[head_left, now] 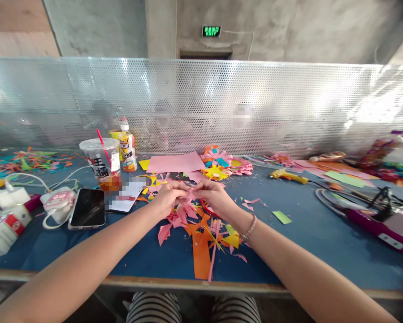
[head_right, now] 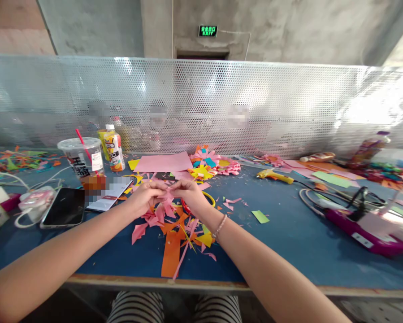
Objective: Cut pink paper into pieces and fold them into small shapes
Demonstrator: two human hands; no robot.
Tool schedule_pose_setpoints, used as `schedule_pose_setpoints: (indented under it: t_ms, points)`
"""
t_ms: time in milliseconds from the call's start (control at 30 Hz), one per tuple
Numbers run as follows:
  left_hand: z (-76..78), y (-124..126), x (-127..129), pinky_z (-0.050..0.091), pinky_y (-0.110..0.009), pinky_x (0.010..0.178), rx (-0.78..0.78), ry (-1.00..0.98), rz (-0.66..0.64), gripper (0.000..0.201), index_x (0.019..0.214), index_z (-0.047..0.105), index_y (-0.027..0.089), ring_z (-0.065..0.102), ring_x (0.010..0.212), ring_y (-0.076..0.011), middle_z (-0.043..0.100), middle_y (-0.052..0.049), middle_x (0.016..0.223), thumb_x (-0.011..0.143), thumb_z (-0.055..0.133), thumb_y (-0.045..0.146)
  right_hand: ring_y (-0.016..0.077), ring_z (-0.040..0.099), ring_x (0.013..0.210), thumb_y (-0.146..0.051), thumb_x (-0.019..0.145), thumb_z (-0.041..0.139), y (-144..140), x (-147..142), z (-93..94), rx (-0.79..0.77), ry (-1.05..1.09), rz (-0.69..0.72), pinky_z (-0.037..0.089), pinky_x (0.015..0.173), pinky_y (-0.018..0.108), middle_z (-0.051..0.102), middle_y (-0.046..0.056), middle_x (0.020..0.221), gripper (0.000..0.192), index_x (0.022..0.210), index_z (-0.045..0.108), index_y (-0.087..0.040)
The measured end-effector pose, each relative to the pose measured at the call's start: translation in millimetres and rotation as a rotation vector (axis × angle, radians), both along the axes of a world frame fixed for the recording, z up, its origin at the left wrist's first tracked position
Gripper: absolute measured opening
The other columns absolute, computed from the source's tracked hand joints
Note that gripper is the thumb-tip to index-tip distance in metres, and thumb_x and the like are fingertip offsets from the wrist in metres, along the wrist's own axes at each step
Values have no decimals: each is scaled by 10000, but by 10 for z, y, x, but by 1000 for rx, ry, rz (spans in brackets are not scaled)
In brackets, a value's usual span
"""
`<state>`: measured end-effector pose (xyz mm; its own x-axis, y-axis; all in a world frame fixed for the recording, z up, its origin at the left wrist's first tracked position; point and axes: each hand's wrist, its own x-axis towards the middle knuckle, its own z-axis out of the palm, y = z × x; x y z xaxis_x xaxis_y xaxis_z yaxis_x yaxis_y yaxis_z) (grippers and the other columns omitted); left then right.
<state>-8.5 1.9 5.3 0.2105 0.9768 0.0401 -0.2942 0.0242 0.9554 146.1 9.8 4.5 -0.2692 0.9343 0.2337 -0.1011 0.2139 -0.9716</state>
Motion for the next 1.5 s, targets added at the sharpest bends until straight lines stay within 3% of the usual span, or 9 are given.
schedule_pose_setpoints:
  t_ms: [267, 533, 667, 867, 1233, 1367, 1500]
  points:
    - [38, -5, -8, 489, -245, 589, -28, -40, -17, 146, 621, 639, 112, 546, 555, -79, 600, -19, 650, 514, 612, 17, 96, 527, 583, -152, 523, 669, -42, 1, 55, -80, 53, 28, 428, 631, 265, 573, -21, 614, 125, 624, 597, -159]
    - [-18, 3, -3, 482, -234, 613, 32, 24, -28, 161, 666, 628, 120, 566, 584, -83, 597, -7, 638, 520, 647, 55, 103, 524, 613, -252, 600, 675, -1, 17, 18, 119, -151, 22, 417, 610, 259, 576, -7, 658, 178, 701, 570, -148]
    - [-28, 6, 1, 483, -239, 605, 79, 70, -15, 140, 662, 641, 117, 572, 593, -95, 613, -23, 644, 529, 638, 74, 103, 524, 619, -277, 614, 673, -13, 3, 13, 160, -147, 2, 419, 625, 262, 572, -14, 644, 176, 676, 564, -153]
    - [-3, -11, 2, 487, -265, 623, 106, 65, 33, 117, 635, 655, 114, 568, 583, -97, 624, -28, 679, 523, 641, 86, 104, 534, 616, -201, 570, 674, 21, 8, -12, 102, -74, -21, 435, 640, 264, 596, -16, 639, 99, 643, 619, -163]
    - [106, -46, 3, 476, -227, 534, -40, -35, 16, 153, 601, 652, 109, 527, 517, -73, 594, -24, 625, 518, 591, -4, 114, 582, 634, -162, 514, 674, -43, 92, 136, -158, 32, 76, 469, 693, 280, 627, 12, 678, 121, 633, 651, -161]
    - [110, -45, 4, 484, -239, 562, -30, -31, 29, 149, 590, 641, 107, 542, 541, -82, 594, -28, 638, 526, 570, -7, 111, 573, 650, -169, 567, 630, -35, 85, 133, -61, -35, 49, 460, 692, 278, 615, 5, 687, 78, 645, 638, -166]
    - [89, -42, 14, 484, -251, 584, 3, 20, 92, 129, 621, 639, 104, 552, 549, -85, 600, -27, 671, 537, 582, 23, 103, 530, 635, -199, 635, 597, -37, 61, 128, 196, -248, 0, 431, 617, 251, 592, 6, 694, 107, 728, 630, -157]
